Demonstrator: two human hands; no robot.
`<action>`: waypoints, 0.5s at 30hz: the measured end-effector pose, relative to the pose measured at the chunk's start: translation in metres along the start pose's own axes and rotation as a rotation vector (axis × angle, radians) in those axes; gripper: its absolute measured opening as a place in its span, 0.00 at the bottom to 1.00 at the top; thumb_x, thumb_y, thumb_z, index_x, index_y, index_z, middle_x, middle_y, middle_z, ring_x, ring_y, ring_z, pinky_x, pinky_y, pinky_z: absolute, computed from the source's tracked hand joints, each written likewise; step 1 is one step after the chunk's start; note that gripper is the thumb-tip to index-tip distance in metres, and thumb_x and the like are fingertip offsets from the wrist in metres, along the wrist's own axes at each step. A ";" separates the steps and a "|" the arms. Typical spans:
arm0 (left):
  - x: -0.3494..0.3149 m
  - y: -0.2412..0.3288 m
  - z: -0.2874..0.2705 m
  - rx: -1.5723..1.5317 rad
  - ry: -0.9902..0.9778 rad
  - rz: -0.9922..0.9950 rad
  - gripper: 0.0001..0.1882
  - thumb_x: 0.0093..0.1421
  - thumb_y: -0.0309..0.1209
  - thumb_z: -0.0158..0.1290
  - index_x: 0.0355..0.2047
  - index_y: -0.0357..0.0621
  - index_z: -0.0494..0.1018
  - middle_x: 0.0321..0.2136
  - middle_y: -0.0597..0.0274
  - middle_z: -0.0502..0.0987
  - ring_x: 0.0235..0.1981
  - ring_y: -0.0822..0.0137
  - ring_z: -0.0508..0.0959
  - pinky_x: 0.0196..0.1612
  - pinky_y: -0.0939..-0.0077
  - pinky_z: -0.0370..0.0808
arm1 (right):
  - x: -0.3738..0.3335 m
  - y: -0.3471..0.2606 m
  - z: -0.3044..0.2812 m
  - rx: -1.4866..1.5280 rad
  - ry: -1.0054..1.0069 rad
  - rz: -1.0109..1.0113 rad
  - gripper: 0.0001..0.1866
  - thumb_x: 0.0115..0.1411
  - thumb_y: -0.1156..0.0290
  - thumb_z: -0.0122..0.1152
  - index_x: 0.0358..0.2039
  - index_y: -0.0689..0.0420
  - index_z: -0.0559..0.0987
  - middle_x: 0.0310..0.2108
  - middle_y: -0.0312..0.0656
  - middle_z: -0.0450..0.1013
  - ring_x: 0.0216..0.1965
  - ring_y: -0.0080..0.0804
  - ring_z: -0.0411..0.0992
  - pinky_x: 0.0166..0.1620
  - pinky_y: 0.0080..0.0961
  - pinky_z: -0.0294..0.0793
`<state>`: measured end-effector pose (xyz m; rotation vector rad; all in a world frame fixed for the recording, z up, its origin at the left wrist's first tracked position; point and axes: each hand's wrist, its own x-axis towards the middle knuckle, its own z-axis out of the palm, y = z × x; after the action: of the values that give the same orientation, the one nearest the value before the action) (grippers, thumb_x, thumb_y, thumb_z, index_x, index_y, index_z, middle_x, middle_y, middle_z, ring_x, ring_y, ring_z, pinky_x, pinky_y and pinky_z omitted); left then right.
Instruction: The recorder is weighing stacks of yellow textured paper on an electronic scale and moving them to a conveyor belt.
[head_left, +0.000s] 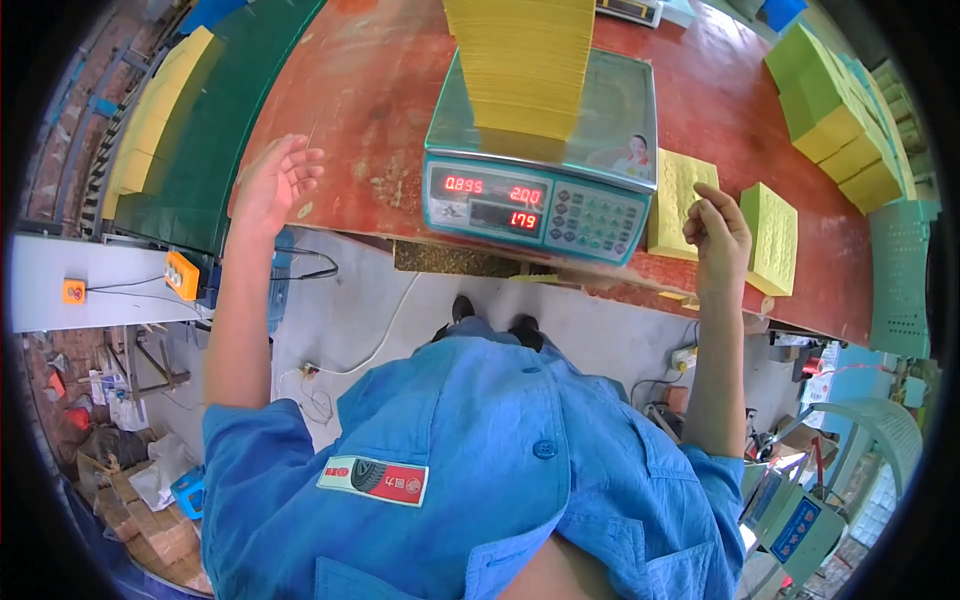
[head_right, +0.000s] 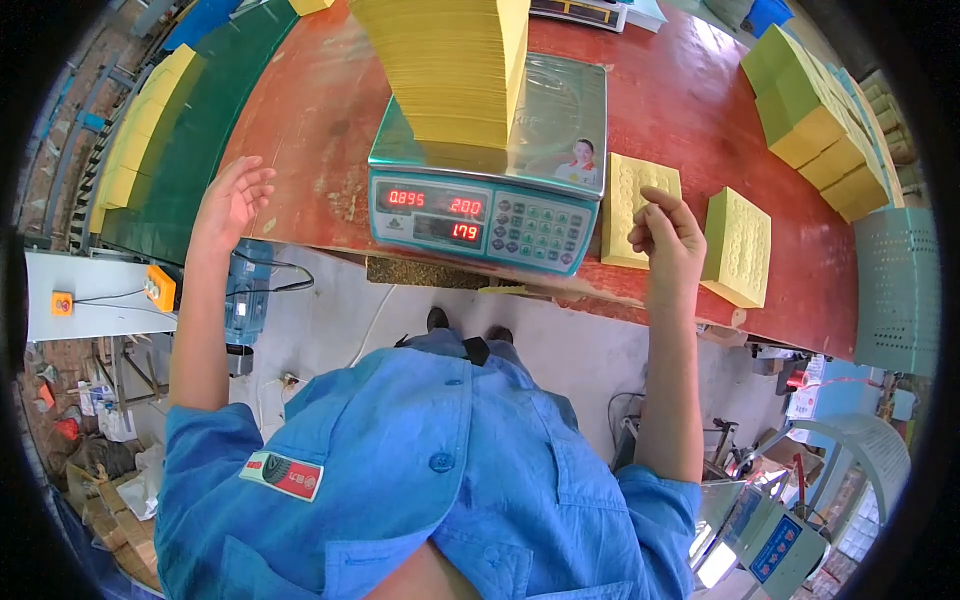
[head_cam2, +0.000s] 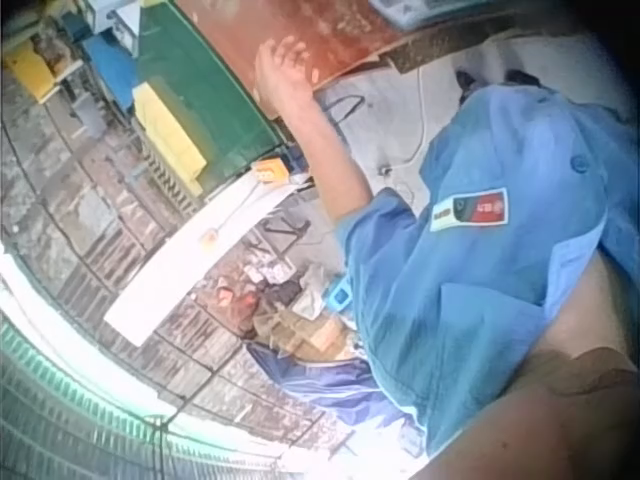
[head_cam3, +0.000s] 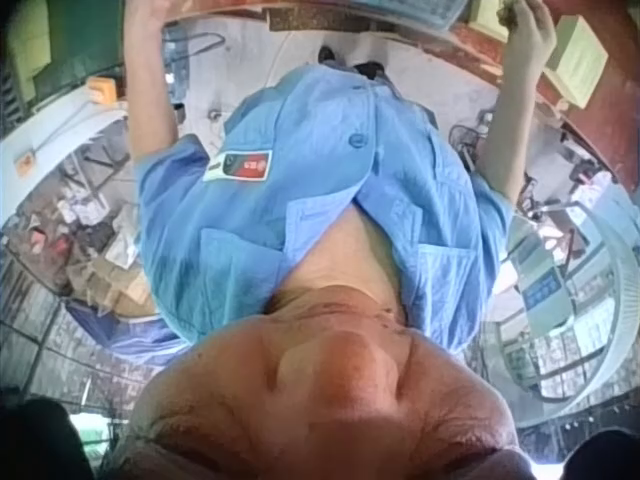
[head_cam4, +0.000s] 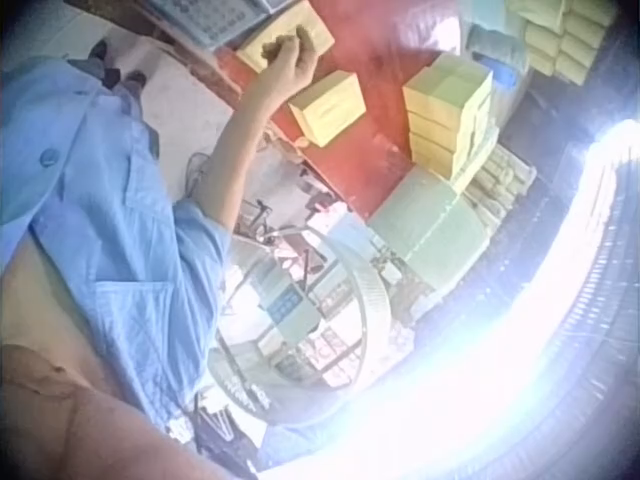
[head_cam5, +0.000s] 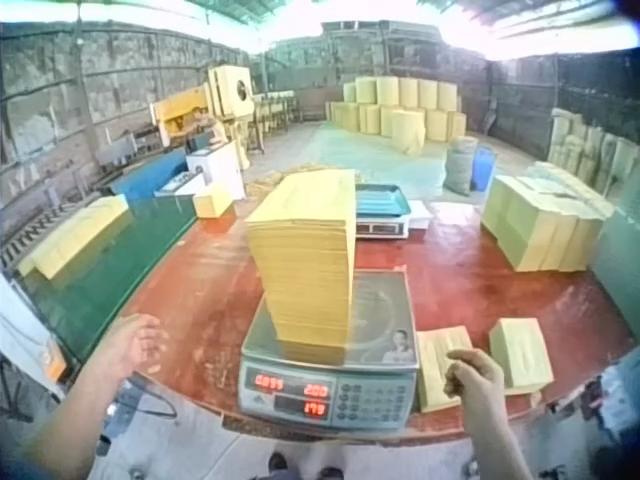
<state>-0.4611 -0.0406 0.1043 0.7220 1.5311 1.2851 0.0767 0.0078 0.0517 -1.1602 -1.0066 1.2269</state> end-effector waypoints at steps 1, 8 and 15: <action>-0.003 0.002 0.007 0.005 0.006 -0.004 0.16 0.64 0.40 0.53 0.45 0.42 0.71 0.38 0.51 0.79 0.33 0.64 0.79 0.36 0.73 0.74 | 0.000 0.000 0.002 0.005 -0.019 -0.001 0.12 0.64 0.77 0.53 0.47 0.65 0.76 0.28 0.35 0.71 0.25 0.19 0.67 0.29 0.15 0.65; -0.011 0.021 0.032 0.029 -0.094 -0.003 0.18 0.65 0.41 0.52 0.46 0.40 0.71 0.39 0.50 0.78 0.34 0.64 0.79 0.36 0.72 0.74 | -0.001 0.002 0.008 0.012 -0.021 0.063 0.11 0.65 0.77 0.52 0.46 0.64 0.77 0.29 0.35 0.72 0.26 0.19 0.68 0.30 0.16 0.66; 0.018 0.054 0.051 0.076 -0.250 0.048 0.23 0.68 0.47 0.46 0.49 0.39 0.70 0.42 0.54 0.78 0.40 0.65 0.78 0.42 0.71 0.76 | 0.009 0.003 0.031 -0.003 -0.014 0.035 0.10 0.64 0.75 0.53 0.43 0.63 0.78 0.29 0.35 0.74 0.28 0.19 0.71 0.32 0.17 0.69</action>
<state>-0.4273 0.0087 0.1520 0.9364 1.3709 1.1292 0.0462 0.0195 0.0533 -1.1770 -1.0025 1.2638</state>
